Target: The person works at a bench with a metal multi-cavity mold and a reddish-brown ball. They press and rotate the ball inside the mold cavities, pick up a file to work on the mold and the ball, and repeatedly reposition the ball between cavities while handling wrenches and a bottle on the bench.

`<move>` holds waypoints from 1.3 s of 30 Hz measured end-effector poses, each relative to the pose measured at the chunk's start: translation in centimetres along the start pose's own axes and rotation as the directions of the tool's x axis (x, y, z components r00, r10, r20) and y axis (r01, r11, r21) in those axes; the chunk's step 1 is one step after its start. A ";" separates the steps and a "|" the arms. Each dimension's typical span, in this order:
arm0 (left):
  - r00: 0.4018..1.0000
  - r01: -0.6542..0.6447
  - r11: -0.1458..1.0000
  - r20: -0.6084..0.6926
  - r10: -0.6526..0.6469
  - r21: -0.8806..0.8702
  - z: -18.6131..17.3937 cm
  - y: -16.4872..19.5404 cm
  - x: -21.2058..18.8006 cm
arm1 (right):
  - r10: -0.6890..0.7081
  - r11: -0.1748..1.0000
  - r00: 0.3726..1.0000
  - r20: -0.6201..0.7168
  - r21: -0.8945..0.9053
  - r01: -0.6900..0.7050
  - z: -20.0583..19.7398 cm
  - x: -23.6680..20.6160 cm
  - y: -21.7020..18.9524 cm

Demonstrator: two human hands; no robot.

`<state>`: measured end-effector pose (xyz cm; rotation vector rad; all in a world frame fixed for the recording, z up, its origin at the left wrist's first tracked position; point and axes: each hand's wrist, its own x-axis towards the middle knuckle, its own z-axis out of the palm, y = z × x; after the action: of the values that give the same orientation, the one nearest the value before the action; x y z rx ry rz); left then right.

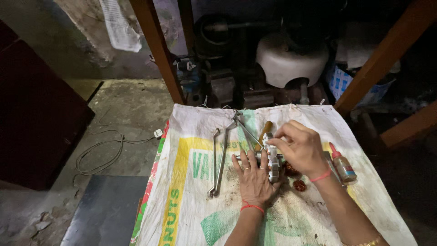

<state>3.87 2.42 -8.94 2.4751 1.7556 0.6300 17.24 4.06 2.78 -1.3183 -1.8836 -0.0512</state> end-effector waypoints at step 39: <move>1.000 -0.004 1.000 -0.026 0.004 -0.018 -0.4 0.0 0.0 | 0.162 0.986 0.964 0.212 0.001 -0.166 -1.7 -4.3 -1.1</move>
<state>3.75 2.30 -8.58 2.4701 1.7463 0.6783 17.86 -0.46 1.63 -1.5119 -1.9356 0.1994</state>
